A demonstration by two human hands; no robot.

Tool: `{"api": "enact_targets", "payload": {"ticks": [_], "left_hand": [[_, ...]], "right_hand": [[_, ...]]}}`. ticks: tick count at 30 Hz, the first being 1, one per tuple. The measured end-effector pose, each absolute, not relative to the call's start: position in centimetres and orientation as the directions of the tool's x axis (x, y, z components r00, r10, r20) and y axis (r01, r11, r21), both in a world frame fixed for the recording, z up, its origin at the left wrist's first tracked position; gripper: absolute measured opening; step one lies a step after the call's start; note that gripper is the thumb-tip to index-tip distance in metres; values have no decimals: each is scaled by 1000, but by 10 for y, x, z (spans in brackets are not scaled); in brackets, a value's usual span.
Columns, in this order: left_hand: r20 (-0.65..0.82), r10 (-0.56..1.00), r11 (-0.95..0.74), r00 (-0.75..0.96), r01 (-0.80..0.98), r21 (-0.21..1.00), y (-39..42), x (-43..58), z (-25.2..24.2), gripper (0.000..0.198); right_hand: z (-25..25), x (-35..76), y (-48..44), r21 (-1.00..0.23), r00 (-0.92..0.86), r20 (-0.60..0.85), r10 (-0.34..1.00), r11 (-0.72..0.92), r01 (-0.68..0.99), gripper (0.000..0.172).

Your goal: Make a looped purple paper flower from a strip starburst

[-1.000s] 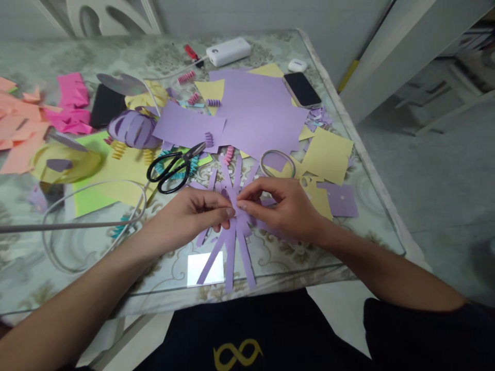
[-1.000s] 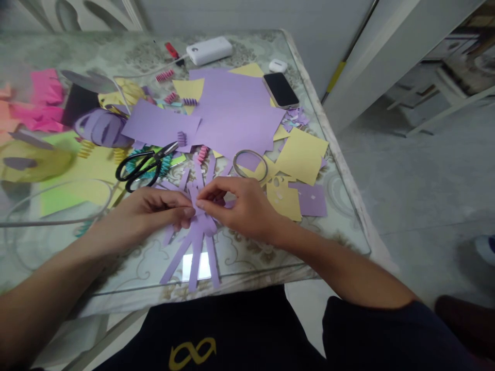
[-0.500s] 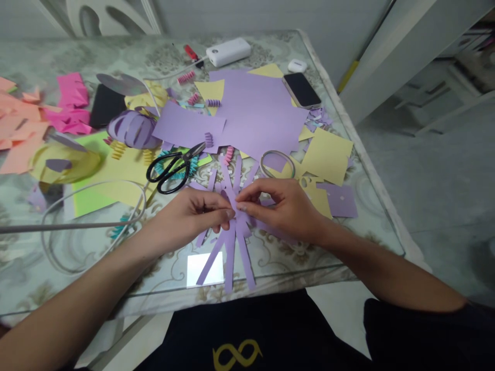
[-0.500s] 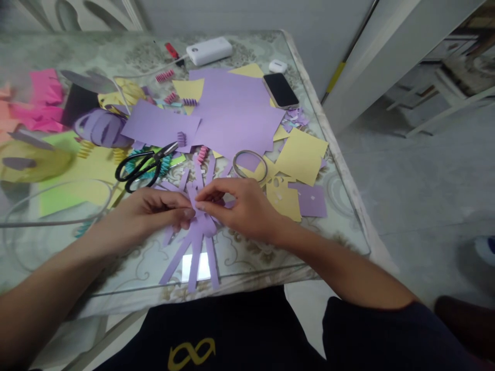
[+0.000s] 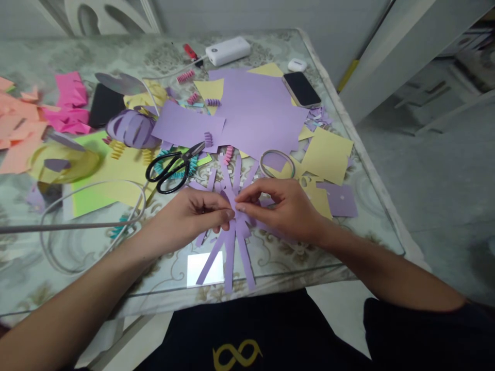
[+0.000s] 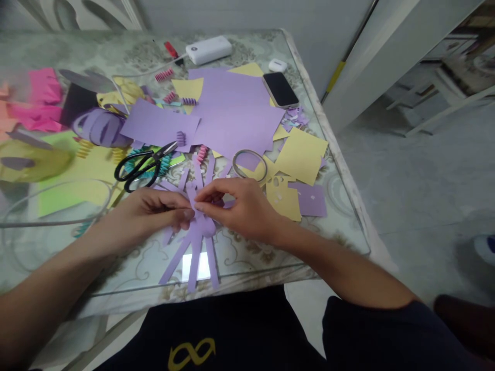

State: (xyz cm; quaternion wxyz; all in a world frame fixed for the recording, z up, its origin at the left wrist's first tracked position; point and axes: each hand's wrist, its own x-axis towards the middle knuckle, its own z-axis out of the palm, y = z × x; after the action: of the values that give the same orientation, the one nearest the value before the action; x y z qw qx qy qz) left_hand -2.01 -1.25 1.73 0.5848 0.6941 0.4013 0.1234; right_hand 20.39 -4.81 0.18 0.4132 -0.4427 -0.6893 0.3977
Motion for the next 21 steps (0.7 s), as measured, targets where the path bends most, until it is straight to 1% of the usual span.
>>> {"api": "enact_targets", "payload": {"ticks": [12,14,21], "left_hand": [[-330,710,21,622,450,893,-13,-22,19,23],[-326,709,18,625,446,895,-13,-22,19,23],[-308,702,2,643,430,903,-12,-22,19,24]], "right_hand": [[4,205,-48,-907,-281,225,933,306,289,6],[5,206,-47,-911,-284,215,934,297,287,7],[7,206,-49,-948,-333,109,936,198,248,20]]}}
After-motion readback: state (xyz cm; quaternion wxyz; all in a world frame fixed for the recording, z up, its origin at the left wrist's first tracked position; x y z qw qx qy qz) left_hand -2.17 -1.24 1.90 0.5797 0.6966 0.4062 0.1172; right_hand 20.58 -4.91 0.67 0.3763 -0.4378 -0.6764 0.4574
